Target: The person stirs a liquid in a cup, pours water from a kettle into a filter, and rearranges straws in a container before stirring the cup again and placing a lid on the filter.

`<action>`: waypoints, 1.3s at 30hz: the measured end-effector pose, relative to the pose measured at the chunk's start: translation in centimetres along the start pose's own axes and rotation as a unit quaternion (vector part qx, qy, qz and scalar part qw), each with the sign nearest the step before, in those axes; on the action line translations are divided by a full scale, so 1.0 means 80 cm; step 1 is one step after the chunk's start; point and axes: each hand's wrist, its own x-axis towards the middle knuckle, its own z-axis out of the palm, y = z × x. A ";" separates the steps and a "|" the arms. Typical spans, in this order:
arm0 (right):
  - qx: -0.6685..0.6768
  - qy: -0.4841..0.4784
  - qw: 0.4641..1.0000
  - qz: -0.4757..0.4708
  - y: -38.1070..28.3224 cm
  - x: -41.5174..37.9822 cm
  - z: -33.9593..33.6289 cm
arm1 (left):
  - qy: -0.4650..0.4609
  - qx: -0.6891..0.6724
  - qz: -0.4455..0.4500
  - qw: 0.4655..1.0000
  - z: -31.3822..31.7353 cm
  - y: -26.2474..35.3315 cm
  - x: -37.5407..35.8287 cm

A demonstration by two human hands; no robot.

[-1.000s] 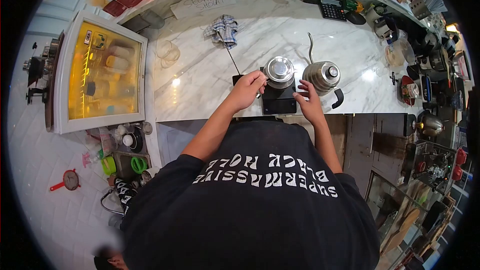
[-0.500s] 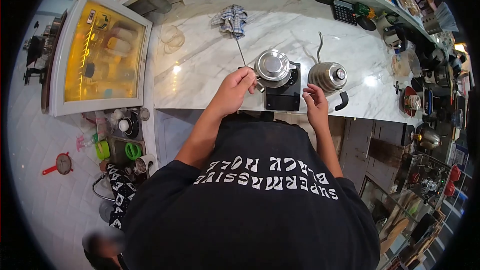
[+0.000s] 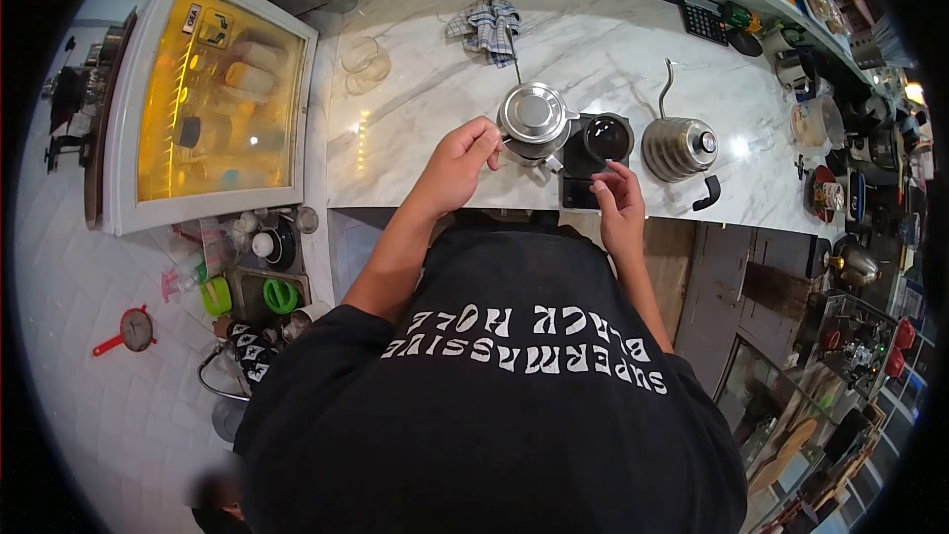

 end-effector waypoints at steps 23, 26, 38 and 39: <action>-0.007 0.083 0.996 -0.010 -0.018 -0.013 0.031 | -0.085 0.030 -0.037 0.995 -0.013 -0.092 0.028; 0.033 0.084 0.994 -0.063 -0.062 0.004 0.033 | -0.070 0.031 -0.029 0.997 -0.017 -0.095 0.022; -0.408 -0.196 0.890 -0.055 -0.171 0.191 0.160 | -0.041 0.009 -0.027 0.999 -0.005 -0.111 0.004; -0.411 -0.224 0.880 -0.074 -0.161 0.203 0.168 | -0.038 0.009 -0.031 0.999 -0.004 -0.111 0.002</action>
